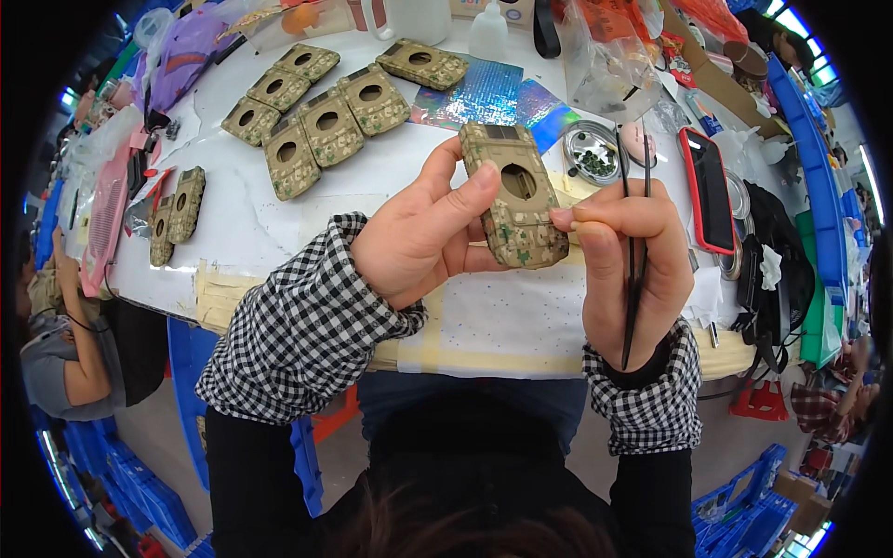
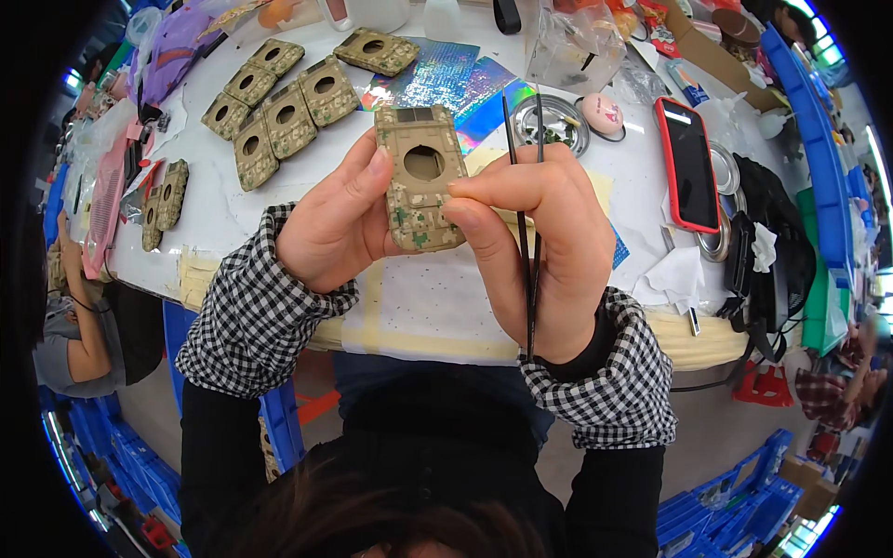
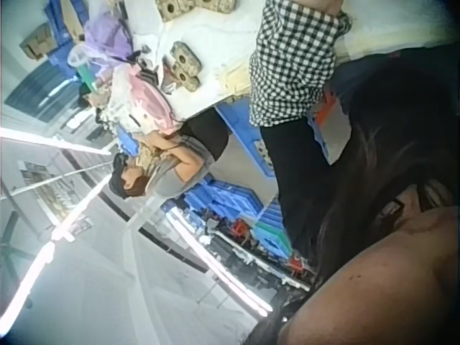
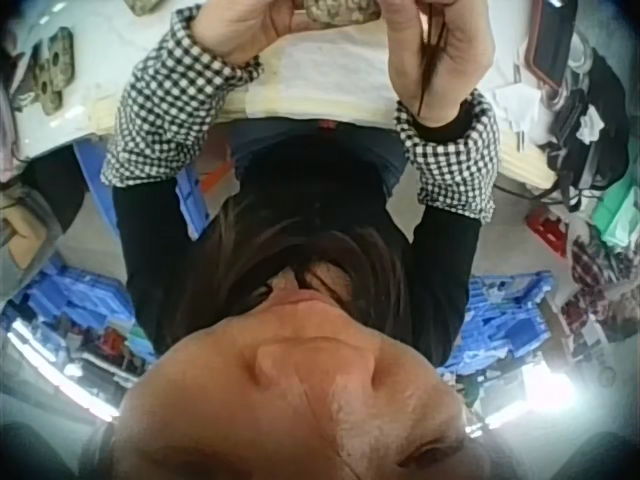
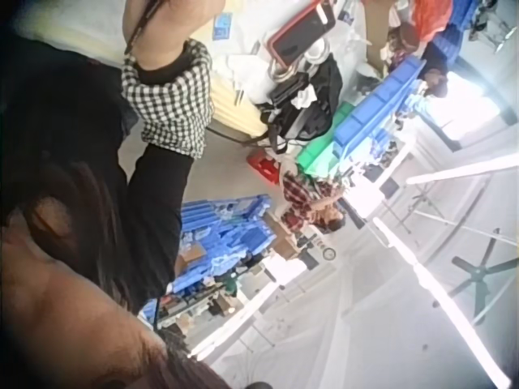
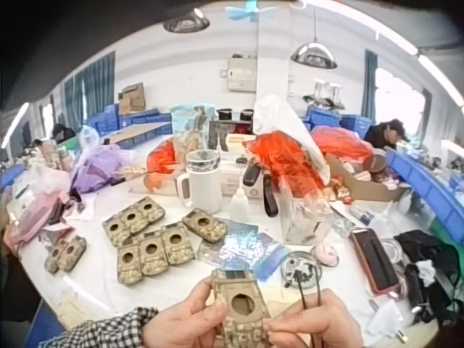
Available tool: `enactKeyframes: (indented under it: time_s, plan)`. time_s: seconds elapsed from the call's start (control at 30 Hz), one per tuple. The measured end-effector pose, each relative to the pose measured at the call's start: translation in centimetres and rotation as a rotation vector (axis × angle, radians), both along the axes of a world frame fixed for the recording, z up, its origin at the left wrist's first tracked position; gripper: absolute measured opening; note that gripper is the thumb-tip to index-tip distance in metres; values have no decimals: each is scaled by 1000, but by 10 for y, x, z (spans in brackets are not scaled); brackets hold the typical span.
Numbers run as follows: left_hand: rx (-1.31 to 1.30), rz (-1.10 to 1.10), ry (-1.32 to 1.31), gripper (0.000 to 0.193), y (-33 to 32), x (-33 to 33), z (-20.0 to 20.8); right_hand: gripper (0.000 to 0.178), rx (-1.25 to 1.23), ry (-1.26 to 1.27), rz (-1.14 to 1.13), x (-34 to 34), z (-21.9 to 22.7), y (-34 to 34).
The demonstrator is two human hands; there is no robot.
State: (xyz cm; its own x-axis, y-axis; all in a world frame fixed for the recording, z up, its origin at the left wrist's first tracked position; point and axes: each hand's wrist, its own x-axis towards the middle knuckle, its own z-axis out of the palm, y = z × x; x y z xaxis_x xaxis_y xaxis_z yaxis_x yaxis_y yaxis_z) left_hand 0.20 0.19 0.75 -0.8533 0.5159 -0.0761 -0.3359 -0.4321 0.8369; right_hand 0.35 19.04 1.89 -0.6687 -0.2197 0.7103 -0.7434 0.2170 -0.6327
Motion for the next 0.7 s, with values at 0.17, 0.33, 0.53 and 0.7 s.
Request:
enactKeyframes:
  time_s: [0.17, 0.33, 0.53, 0.7]
  plan:
    - [-14, -8, 4, 56, -1, -1, 0, 6, -98, -108, 32, 4, 3, 9]
    - [-24, 12, -3, 56, -3, -3, -1, 4, 39, -23, -259, 4, 6, 36]
    - [-19, 32, 11, 55, -3, -4, -4, 16, 401, 192, -416, -9, -3, 35]
    - [-31, 37, -5, 53, -3, -5, -4, 17, 539, 161, -415, -9, -6, 33]
